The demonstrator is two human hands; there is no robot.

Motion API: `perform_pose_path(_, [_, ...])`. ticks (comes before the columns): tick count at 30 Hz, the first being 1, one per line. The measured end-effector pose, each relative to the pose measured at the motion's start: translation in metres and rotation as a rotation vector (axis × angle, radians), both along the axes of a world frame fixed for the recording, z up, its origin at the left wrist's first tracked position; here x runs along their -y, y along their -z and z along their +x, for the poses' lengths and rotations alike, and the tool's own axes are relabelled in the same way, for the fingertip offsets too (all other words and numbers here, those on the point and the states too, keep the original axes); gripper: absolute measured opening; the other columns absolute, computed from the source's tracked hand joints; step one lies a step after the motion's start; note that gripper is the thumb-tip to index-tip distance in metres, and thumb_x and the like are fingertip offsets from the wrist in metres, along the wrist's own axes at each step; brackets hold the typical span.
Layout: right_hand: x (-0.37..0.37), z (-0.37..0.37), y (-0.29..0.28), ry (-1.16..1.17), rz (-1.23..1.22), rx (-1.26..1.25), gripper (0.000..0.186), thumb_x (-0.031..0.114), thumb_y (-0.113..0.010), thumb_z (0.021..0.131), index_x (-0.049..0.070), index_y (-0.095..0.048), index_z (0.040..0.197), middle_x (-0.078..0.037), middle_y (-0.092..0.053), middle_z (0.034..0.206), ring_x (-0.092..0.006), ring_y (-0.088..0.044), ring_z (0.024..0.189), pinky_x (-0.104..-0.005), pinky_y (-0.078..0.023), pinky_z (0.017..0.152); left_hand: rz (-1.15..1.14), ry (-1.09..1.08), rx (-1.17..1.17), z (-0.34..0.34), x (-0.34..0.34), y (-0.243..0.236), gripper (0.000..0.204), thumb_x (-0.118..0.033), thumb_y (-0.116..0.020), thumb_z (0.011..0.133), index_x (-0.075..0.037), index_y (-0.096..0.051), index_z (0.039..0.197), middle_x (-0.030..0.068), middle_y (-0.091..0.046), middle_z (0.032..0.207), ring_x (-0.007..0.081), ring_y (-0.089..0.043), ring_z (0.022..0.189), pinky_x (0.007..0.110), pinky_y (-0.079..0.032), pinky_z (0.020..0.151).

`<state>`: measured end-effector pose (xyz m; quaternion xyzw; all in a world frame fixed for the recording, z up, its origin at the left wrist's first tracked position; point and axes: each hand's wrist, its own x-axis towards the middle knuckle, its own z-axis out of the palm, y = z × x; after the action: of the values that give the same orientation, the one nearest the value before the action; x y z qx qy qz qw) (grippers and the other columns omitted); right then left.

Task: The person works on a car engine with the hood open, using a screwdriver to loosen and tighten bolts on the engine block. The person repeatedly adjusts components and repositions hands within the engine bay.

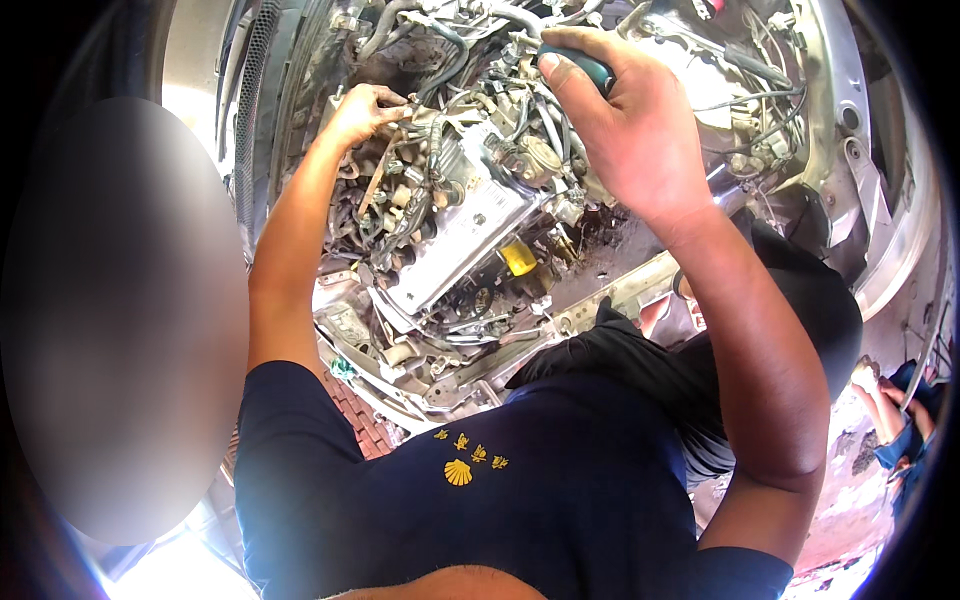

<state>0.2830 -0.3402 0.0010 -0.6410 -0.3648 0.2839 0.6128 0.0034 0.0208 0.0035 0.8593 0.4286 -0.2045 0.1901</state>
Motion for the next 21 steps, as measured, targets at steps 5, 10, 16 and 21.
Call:
perform_pose_path(5, [-0.006,-0.011,0.006,-0.051,-0.065,-0.022,0.040,0.032,-0.067,0.099,0.002,-0.074,0.125,-0.015,-0.074,0.085,-0.0158,-0.068,0.074,-0.0330,-0.054,0.076,0.017,0.034,0.012,-0.018,-0.010,0.004,0.039,-0.029,-0.090,0.083,-0.001,-0.082,0.108,0.0159,-0.081,0.098,0.0198,-0.076,0.087,0.035,-0.058,0.084])
perform_pose_path(10, [-0.005,-0.020,0.003,-0.049,-0.084,-0.029,0.040,0.033,-0.068,0.099,0.002,-0.074,0.125,-0.013,-0.075,0.086,-0.0151,-0.067,0.074,-0.0308,-0.054,0.075,0.073,0.140,0.073,-0.002,0.000,0.005,0.037,-0.029,-0.090,0.084,-0.002,-0.082,0.108,0.0156,-0.081,0.100,0.0213,-0.077,0.089,0.036,-0.058,0.084])
perform_pose_path(16, [-0.015,-0.045,0.011,-0.060,-0.042,-0.018,0.039,0.034,-0.067,0.098,0.005,-0.075,0.123,-0.013,-0.068,0.072,-0.0169,-0.060,0.062,-0.0341,-0.049,0.065,-0.137,0.064,0.103,-0.005,-0.005,0.002,0.040,-0.031,-0.085,0.090,-0.001,-0.080,0.116,0.0127,-0.081,0.101,0.0153,-0.073,0.088,0.033,-0.056,0.083])
perform_pose_path(21, [-0.015,-0.062,0.008,-0.079,-0.043,0.002,0.040,0.035,-0.067,0.099,0.005,-0.075,0.124,-0.012,-0.067,0.071,-0.0165,-0.060,0.061,-0.0343,-0.049,0.064,-0.109,0.152,0.034,-0.007,-0.013,0.005,0.047,-0.034,-0.083,0.093,0.000,-0.076,0.124,0.0114,-0.080,0.109,0.0173,-0.071,0.100,0.034,-0.055,0.090])
